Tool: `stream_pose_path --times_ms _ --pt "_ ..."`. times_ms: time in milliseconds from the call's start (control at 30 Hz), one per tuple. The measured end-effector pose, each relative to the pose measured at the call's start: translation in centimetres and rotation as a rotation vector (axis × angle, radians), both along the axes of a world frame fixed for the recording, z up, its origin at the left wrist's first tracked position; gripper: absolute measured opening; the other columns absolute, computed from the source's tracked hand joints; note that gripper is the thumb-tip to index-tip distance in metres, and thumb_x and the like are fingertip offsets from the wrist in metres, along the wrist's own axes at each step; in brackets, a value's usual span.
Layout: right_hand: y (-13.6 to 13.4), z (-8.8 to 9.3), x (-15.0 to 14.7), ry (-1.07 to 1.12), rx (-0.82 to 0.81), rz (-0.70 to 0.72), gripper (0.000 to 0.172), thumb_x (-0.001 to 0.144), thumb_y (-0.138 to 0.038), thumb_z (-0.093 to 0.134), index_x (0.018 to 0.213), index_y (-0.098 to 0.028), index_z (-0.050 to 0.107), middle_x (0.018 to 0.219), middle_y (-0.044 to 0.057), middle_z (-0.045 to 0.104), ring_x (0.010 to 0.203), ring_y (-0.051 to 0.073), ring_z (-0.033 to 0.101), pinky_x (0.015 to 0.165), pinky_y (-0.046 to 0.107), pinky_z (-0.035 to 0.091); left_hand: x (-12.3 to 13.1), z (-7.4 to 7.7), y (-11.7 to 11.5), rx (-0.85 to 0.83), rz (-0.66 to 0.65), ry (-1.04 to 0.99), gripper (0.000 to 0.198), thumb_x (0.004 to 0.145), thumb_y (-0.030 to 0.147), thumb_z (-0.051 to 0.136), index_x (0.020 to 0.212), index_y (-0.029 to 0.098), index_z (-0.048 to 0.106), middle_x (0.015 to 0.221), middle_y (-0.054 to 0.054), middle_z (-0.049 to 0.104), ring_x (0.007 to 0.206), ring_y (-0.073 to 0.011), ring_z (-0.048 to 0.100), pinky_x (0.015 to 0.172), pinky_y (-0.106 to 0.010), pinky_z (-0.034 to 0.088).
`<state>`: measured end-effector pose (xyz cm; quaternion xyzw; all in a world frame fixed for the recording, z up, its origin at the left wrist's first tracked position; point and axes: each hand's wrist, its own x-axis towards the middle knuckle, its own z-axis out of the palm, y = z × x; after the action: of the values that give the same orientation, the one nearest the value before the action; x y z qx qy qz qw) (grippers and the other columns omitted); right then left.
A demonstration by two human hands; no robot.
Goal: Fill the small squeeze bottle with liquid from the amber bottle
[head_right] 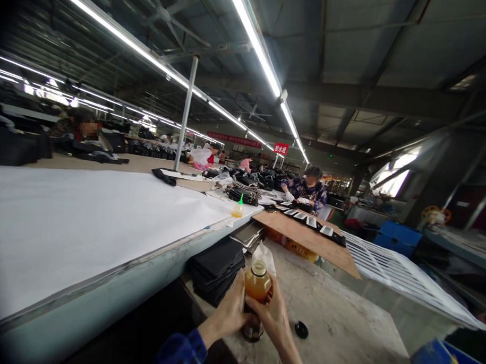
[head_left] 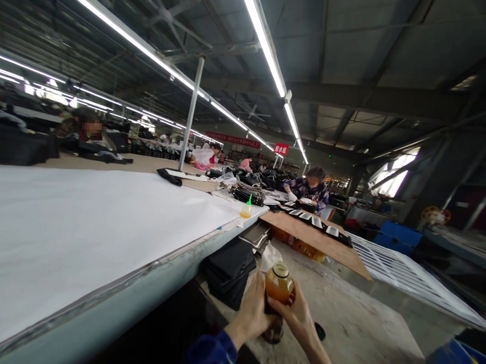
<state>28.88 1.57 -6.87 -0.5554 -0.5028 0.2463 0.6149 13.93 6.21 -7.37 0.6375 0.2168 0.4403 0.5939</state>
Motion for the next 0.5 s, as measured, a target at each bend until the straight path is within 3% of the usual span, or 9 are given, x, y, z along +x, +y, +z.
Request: stream_pose_path --times_ms 33,133,200,267,333,400,500 --pt "0.1 -0.5 0.5 0.006 -0.006 -0.01 0.089 0.058 -0.047 0.089 0.129 -0.02 0.043 0.119 0.015 0.07 0.107 0.035 0.07 0.094 0.049 0.057 -0.9 -0.5 0.1 -0.003 0.012 0.017 0.13 0.043 0.008 0.087 0.157 0.006 0.023 0.162 -0.028 0.028 0.152 -0.0439 0.017 0.125 -0.049 0.014" --pt "0.1 -1.4 1.8 0.024 -0.018 -0.063 0.083 0.06 -0.051 0.088 0.123 -0.017 0.047 0.114 0.015 0.071 0.102 0.034 0.071 0.092 0.048 0.056 -4.5 -2.6 0.4 -0.023 0.024 0.055 0.12 0.063 0.018 0.08 0.159 0.003 0.01 0.16 -0.027 0.032 0.15 -0.0357 0.028 0.124 -0.047 0.017" --pt "0.0 -1.6 2.5 0.033 -0.014 -0.08 0.08 0.062 -0.053 0.087 0.123 -0.016 0.05 0.116 0.016 0.071 0.104 0.034 0.07 0.094 0.047 0.055 -7.0 -4.6 0.7 -0.079 0.004 0.083 0.091 0.073 0.028 0.078 0.151 0.005 0.038 0.141 -0.025 0.058 0.129 -0.0355 0.054 0.107 -0.048 0.04" --pt "-0.1 -1.5 2.9 0.042 -0.005 -0.076 0.079 0.065 -0.054 0.086 0.125 -0.016 0.052 0.121 0.016 0.07 0.111 0.034 0.068 0.098 0.046 0.053 -8.9 -7.1 0.9 -0.193 -0.03 0.081 0.065 0.078 0.055 0.076 0.119 0.007 0.066 0.111 -0.021 0.074 0.102 -0.0324 0.068 0.085 -0.042 0.05" --pt "-0.2 -1.6 2.7 0.048 0.008 -0.077 0.08 0.065 -0.058 0.085 0.125 -0.016 0.053 0.122 0.016 0.069 0.113 0.035 0.067 0.1 0.046 0.053 -9.8 -9.8 0.8 -0.323 -0.067 0.071 0.075 0.064 0.08 0.075 0.089 0.009 0.071 0.085 -0.016 0.076 0.076 -0.0272 0.069 0.062 -0.034 0.047" --pt "-0.1 -1.9 2.1 0.043 0.017 -0.091 0.081 0.063 -0.062 0.084 0.123 -0.016 0.054 0.119 0.017 0.07 0.111 0.036 0.068 0.098 0.047 0.054 -9.9 -11.7 0.2 -0.44 -0.079 0.035 0.076 0.063 0.086 0.071 0.08 0.011 0.068 0.08 -0.01 0.073 0.067 -0.0192 0.066 0.058 -0.029 0.044" --pt "0.3 -2.8 1.1 0.023 0.022 -0.125 0.087 0.061 -0.068 0.082 0.125 -0.017 0.051 0.119 0.018 0.07 0.109 0.036 0.069 0.097 0.048 0.054 -9.7 -12.1 -1.5 -0.52 -0.132 0.006 0.057 0.08 0.071 0.07 0.081 0.015 0.065 0.078 -0.003 0.068 0.065 -0.0155 0.064 0.06 -0.029 0.05"
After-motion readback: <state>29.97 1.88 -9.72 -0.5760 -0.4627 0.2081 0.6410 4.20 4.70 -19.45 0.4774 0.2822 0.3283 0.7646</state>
